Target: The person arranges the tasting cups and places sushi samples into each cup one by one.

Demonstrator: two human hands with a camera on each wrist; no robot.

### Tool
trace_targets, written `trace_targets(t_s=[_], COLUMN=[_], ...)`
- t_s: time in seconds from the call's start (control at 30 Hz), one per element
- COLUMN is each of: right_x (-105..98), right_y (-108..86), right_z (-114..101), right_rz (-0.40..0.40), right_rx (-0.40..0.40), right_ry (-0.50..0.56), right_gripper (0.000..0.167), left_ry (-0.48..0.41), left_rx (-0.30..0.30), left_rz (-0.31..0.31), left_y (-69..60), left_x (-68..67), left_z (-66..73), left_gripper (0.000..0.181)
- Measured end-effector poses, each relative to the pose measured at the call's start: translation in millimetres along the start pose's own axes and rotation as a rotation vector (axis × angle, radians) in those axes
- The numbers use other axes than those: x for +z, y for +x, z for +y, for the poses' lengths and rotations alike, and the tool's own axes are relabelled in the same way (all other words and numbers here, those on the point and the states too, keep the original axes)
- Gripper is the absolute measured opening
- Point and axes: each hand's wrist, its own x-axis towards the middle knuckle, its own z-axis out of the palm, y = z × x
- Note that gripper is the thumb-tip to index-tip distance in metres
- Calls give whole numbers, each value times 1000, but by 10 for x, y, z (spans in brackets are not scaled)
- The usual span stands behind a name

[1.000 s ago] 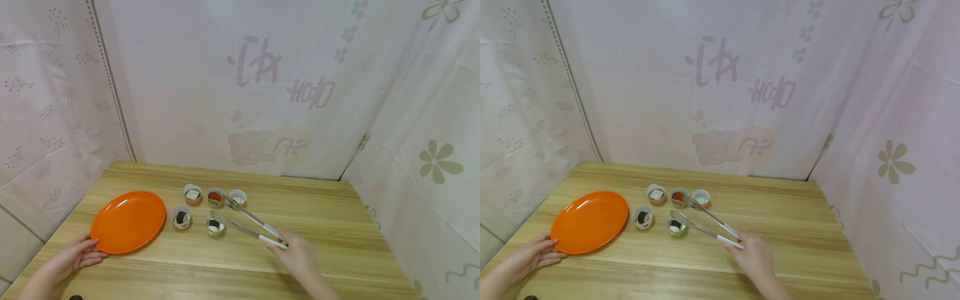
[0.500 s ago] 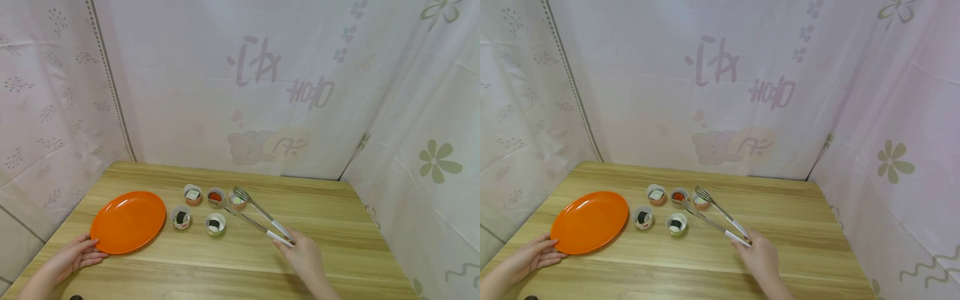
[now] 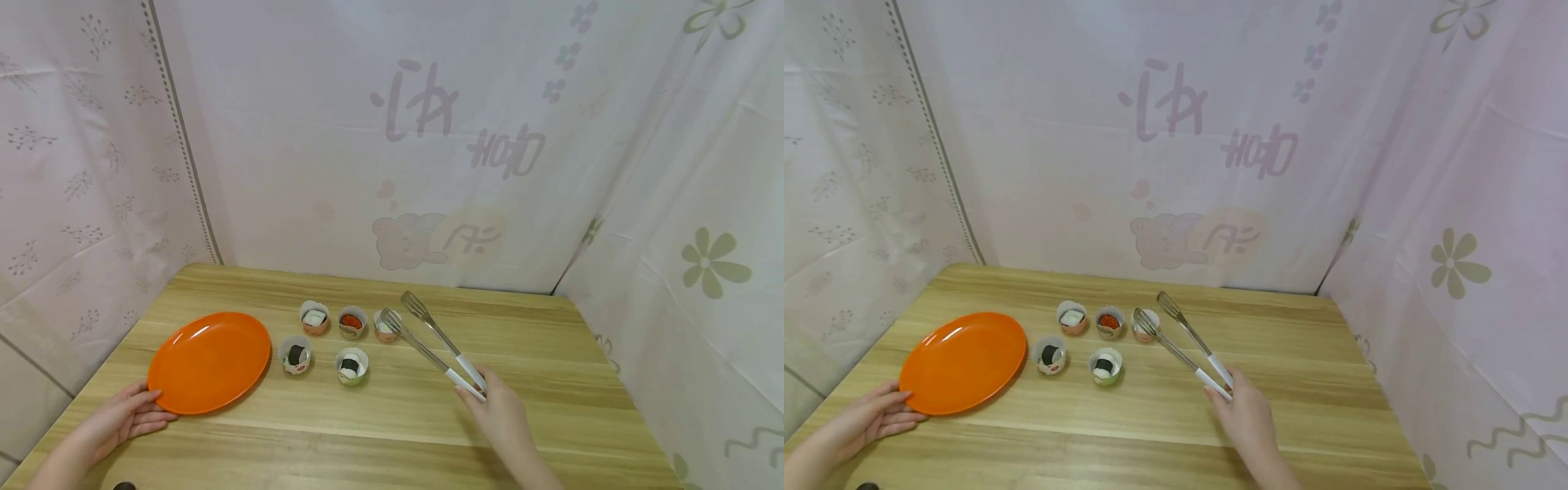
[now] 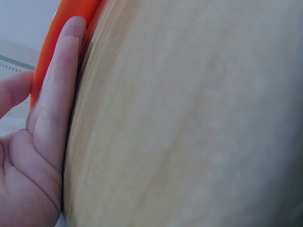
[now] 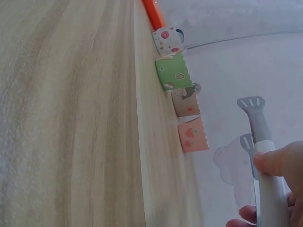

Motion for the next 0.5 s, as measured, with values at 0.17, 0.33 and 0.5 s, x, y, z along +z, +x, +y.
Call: trace_targets(t_s=[0.17,0.33,0.5], right_x=[-4,-19,-37], right_y=[11,13,19], right_z=[33,71,131], right_rz=[-24,-26,6], right_rx=[5,38,64], right_ry=[6,2,-22], right_gripper=[48,50,50], left_ry=[-2,0,-1], left_rx=[-5,-5,-7], left_rz=[2,4,4], left_y=[1,2,4], left_x=[2,-8,-20], left_z=[5,1,-4], left_gripper=[30,28,27])
